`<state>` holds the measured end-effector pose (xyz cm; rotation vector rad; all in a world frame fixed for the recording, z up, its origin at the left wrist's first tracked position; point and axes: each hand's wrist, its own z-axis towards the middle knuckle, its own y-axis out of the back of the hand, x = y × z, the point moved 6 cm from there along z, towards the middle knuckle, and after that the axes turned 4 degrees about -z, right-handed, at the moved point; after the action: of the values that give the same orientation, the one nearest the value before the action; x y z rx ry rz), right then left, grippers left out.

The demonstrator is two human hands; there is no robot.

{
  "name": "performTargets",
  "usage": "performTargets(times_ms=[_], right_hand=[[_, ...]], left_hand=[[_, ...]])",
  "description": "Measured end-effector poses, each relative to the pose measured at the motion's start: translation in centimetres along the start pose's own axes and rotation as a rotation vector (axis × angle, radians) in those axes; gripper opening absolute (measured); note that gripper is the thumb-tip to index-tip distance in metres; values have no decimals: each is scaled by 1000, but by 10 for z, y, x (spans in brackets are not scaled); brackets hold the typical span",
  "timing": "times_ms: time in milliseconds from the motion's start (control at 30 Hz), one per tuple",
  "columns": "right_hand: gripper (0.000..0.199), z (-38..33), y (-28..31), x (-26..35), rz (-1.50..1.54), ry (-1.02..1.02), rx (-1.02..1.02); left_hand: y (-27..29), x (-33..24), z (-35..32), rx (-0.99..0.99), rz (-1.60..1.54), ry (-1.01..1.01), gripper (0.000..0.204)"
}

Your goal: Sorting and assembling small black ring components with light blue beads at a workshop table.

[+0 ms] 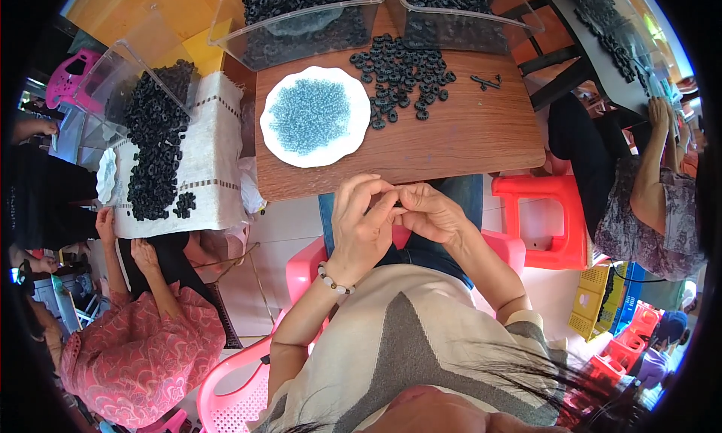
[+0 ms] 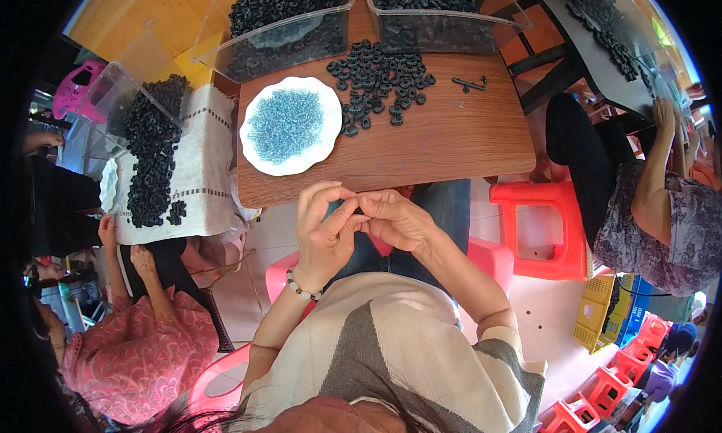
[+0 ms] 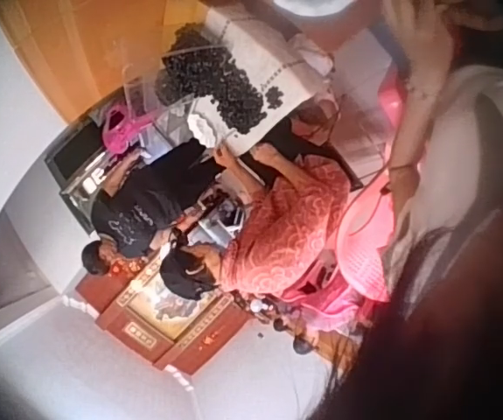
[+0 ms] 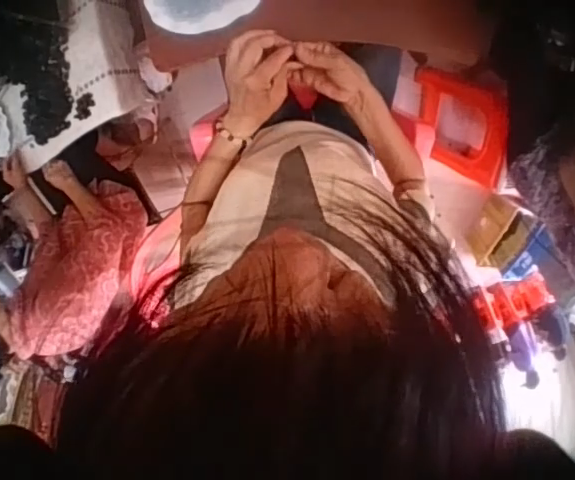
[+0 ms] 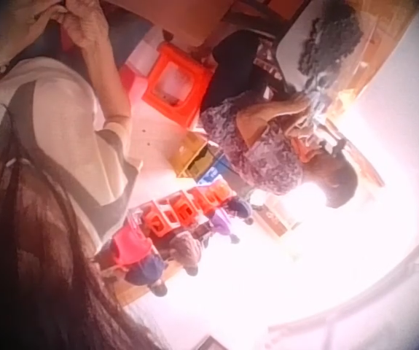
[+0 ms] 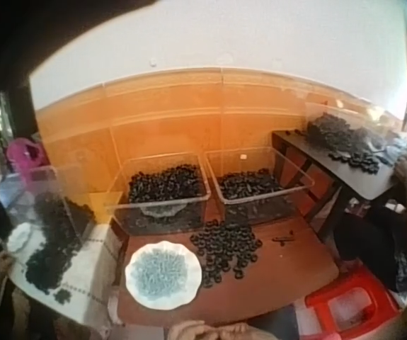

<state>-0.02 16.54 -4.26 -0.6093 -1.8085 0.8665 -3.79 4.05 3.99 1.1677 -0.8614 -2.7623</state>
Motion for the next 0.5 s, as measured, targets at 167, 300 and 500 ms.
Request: performTargets(times_ms=[167,300,500], right_hand=[[51,-5,-7,6,-31,-15,-29],[64,-8,-17,26,-198,-10,-86],[44,-7,-5,50,-714,161,-215]], left_hand=[[4,4,4,-25,-50,58,30],[7,9,6,-58,-39,105,32],[8,16,11,-49,19,111,34]])
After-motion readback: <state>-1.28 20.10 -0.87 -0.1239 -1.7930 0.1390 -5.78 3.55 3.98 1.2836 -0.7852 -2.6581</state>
